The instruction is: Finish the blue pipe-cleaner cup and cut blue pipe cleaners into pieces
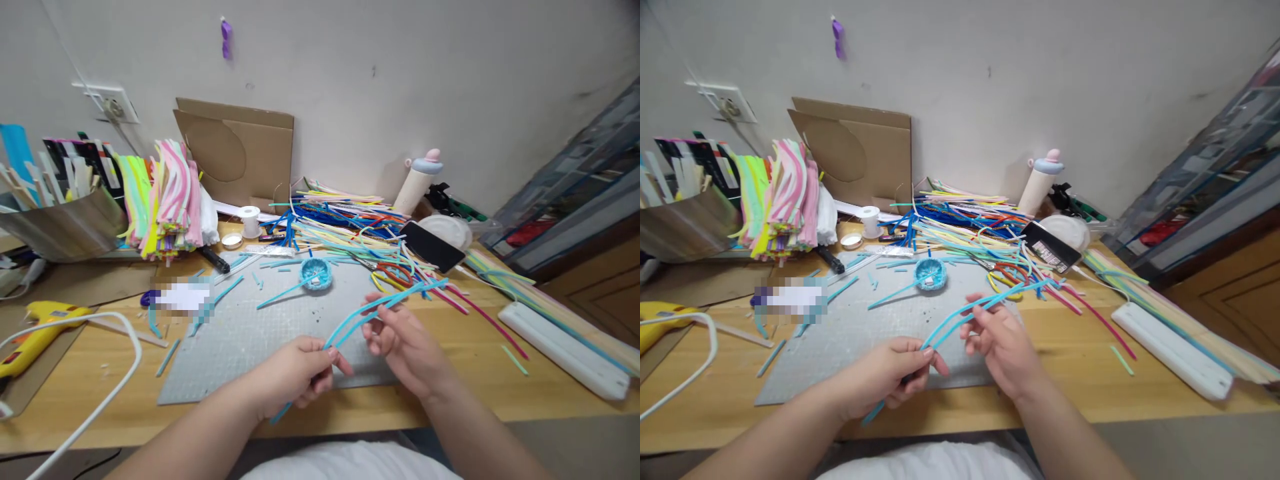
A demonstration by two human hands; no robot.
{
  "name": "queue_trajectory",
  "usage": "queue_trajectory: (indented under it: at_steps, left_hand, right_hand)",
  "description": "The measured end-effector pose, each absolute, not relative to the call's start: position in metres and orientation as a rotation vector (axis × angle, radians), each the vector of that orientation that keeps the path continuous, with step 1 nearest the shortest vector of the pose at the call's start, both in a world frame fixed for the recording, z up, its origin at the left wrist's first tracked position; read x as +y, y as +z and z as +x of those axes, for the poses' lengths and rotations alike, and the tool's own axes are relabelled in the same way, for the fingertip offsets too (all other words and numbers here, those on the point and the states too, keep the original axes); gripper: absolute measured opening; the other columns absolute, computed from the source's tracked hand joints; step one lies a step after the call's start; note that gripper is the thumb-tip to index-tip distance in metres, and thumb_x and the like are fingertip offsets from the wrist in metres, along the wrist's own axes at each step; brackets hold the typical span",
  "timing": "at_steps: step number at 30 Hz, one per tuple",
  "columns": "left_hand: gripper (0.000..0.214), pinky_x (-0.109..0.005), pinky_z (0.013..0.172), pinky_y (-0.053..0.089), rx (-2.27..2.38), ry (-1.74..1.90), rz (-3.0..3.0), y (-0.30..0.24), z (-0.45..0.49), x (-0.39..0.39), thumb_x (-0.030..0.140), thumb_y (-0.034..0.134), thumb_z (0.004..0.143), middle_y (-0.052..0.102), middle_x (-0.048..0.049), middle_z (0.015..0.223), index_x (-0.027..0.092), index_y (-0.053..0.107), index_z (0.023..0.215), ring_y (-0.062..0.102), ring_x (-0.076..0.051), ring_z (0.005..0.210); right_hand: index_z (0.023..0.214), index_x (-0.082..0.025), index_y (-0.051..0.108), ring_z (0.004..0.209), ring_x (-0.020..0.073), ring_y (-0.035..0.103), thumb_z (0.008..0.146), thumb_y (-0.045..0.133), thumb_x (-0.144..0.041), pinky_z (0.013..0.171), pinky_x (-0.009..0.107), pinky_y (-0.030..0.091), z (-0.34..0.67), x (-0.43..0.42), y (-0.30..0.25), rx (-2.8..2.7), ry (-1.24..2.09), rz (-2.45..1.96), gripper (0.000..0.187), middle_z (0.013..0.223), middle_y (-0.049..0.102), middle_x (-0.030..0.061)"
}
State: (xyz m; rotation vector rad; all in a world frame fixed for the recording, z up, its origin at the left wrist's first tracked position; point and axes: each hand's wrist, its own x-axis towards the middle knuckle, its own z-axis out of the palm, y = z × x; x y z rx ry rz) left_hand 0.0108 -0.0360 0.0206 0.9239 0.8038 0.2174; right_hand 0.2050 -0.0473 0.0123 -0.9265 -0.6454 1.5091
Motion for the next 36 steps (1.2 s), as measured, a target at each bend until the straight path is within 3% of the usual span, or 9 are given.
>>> queue_trajectory:
  at_steps: [5,9,12,19,25,29,33,34,36]
  left_hand:
    - [0.034,-0.016,0.03,0.013,0.689,0.188,0.843,0.022,0.006,-0.037,0.043,0.049,0.085,0.046,0.0044,0.05,0.012,0.063,0.089,0.024,-0.003,0.033]
    - [0.036,-0.016,0.031,0.035,0.618,0.183,0.8,0.02,-0.002,-0.034,0.036,0.044,0.088,0.059,-0.0032,0.055,0.009,0.064,0.101,0.045,-0.007,0.034]
    - [0.038,-0.017,0.034,0.04,0.628,0.173,0.797,0.015,-0.007,-0.032,0.035,0.043,0.089,0.063,-0.0057,0.058,0.008,0.064,0.105,0.051,-0.009,0.037]
    - [0.039,-0.019,0.035,0.039,0.628,0.138,0.786,0.01,-0.011,-0.031,0.037,0.042,0.088,0.06,-0.0048,0.059,0.008,0.063,0.105,0.05,-0.009,0.039]
    - [0.034,-0.017,0.036,0.009,0.734,0.178,0.832,0.018,-0.011,-0.035,0.051,0.049,0.083,0.027,0.0091,0.054,0.017,0.055,0.085,0.013,-0.005,0.042]
    - [0.04,-0.02,0.039,0.012,0.946,0.243,1.102,0.014,-0.009,-0.034,0.058,0.034,0.085,0.025,0.009,0.055,0.021,0.047,0.081,0.015,-0.008,0.044]
    - [0.036,-0.023,0.045,0.018,1.058,0.288,1.325,0.006,-0.012,-0.031,0.05,0.042,0.084,0.03,0.0079,0.052,0.018,0.046,0.067,0.024,-0.009,0.048]
    - [0.036,-0.023,0.048,0.02,1.058,0.282,1.374,0.006,-0.013,-0.032,0.048,0.045,0.083,0.033,0.0071,0.053,0.018,0.047,0.065,0.027,-0.009,0.051]
    - [0.034,-0.024,0.052,0.023,1.043,0.24,1.522,0.008,-0.012,-0.035,0.044,0.047,0.083,0.04,0.0056,0.056,0.017,0.05,0.063,0.033,-0.01,0.056]
  right_hand:
    - [0.091,-0.016,0.058,0.047,0.0092,0.056,0.081,0.064,-0.035,0.045,0.02,0.046,0.184,-0.054,0.005,-0.933,1.775,-0.973,0.022,0.06,0.063,-0.0005]
    - [0.088,-0.014,0.062,0.048,0.008,0.056,0.076,0.07,-0.035,0.046,0.017,0.045,0.187,-0.048,0.002,-0.834,1.667,-1.035,0.026,0.057,0.063,-0.0003]
    - [0.087,-0.013,0.065,0.05,0.0067,0.056,0.071,0.075,-0.034,0.045,0.014,0.045,0.193,-0.043,0.003,-0.75,1.566,-1.059,0.028,0.059,0.062,-0.0011]
    - [0.082,-0.015,0.066,0.055,0.0084,0.06,0.065,0.079,-0.032,0.05,0.017,0.05,0.204,-0.042,0.003,-0.703,1.417,-1.07,0.027,0.063,0.063,-0.0013]
    - [0.08,-0.015,0.065,0.058,0.0089,0.062,0.063,0.08,-0.032,0.053,0.018,0.053,0.209,-0.039,0.0,-0.652,1.344,-1.08,0.029,0.069,0.063,-0.0009]
    - [0.086,-0.017,0.063,0.065,0.0116,0.063,0.068,0.074,-0.04,0.058,0.022,0.054,0.213,-0.044,-0.002,-0.712,1.43,-1.139,0.032,0.072,0.063,0.0002]
    - [0.068,-0.015,0.059,0.047,0.0126,0.055,0.082,0.053,-0.052,0.042,0.023,0.042,0.21,-0.065,0.009,-1.297,1.647,-1.457,0.039,0.055,0.055,0.0003]
    - [0.065,-0.016,0.058,0.048,0.0129,0.053,0.085,0.049,-0.05,0.044,0.024,0.042,0.207,-0.07,0.015,-1.501,1.529,-1.501,0.041,0.052,0.054,0.0004]
    - [0.078,-0.017,0.063,0.076,0.0187,0.06,0.087,0.048,-0.039,0.068,0.031,0.047,0.198,-0.078,0.025,-1.832,1.059,-1.449,0.029,0.076,0.063,0.0068]
